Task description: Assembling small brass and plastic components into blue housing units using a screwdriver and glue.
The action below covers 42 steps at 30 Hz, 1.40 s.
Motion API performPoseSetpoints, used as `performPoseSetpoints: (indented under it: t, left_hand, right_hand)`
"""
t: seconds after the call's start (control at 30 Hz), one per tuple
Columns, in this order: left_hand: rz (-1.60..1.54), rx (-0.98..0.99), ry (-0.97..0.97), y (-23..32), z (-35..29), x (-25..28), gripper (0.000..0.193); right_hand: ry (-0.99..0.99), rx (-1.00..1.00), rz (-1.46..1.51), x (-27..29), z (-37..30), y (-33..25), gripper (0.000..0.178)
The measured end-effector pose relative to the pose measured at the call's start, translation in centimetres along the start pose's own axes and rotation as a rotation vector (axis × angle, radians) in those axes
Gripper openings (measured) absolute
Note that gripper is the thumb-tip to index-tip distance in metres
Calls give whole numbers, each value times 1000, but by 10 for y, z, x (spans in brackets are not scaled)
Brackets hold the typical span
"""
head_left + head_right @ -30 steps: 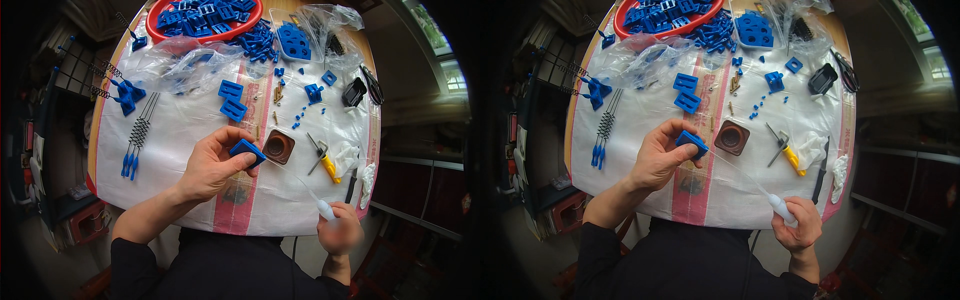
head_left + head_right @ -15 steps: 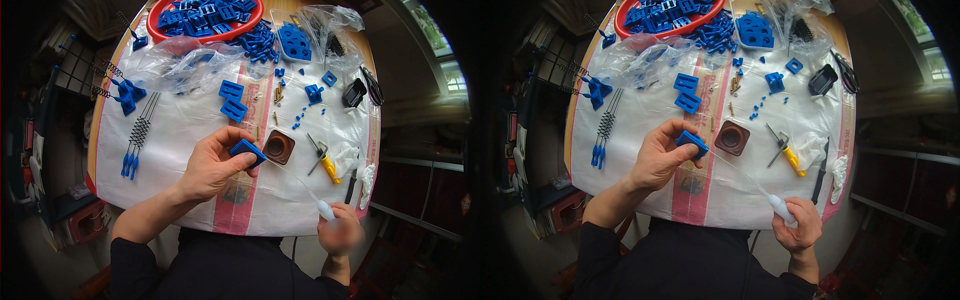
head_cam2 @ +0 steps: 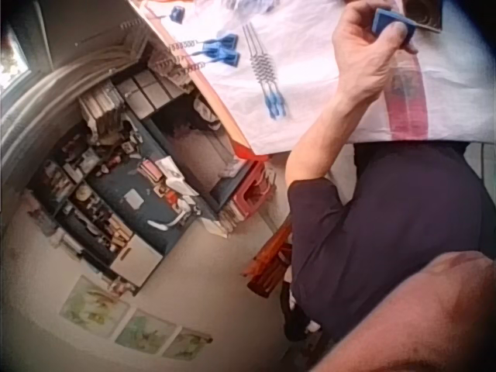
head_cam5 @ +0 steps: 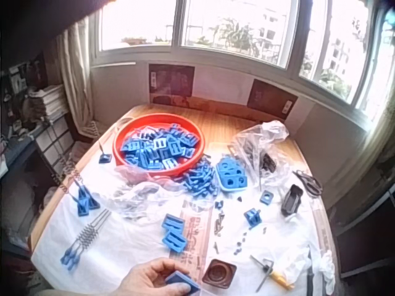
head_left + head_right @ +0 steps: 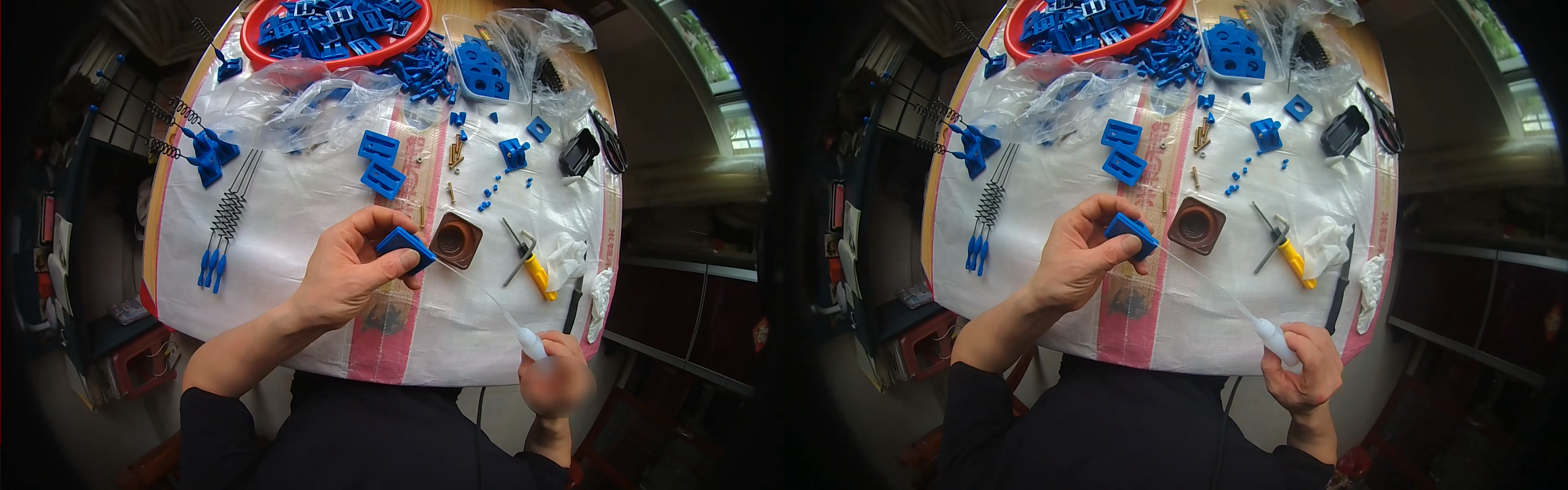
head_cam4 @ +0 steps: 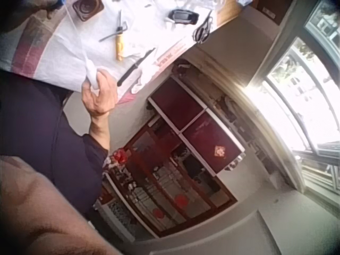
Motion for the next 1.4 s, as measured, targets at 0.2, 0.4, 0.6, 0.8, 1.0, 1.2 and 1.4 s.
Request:
performPoseSetpoints:
  t: [0.2,0.4,0.6,0.8,1.0,1.2,1.4]
  left_hand:
    - [-5,1,0,1,-1,0,31]
    - [-2,-1,9,0,0,-1,31]
    - [7,-4,6,2,0,-1,31]
    - [9,0,7,2,-1,0,31]
    - [11,0,0,0,0,0,31]
    - [-3,-2,1,0,-1,0,31]
    - [5,8,-1,1,0,0,31]
  right_hand:
    - [6,-2,-1,-1,0,0,31]
    - [-1,-6,-10,0,1,-1,31]
    - [2,-5,2,0,-1,0,31]
    - [0,-5,-10,0,1,-1,31]
    - [5,-1,-9,0,1,-1,30]
    - [-4,-1,-12,0,2,-1,31]
    - [-5,0,-16,1,2,-1,31]
Point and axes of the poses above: each hand's wrist, its own z-axis towards the middle knuckle, its own x-axis out of the back of the hand, y = z × x, the point moved 1 cm from there along z, towards the middle knuckle, and after that the axes turned 8 degrees about z, right-handed, at the moved point
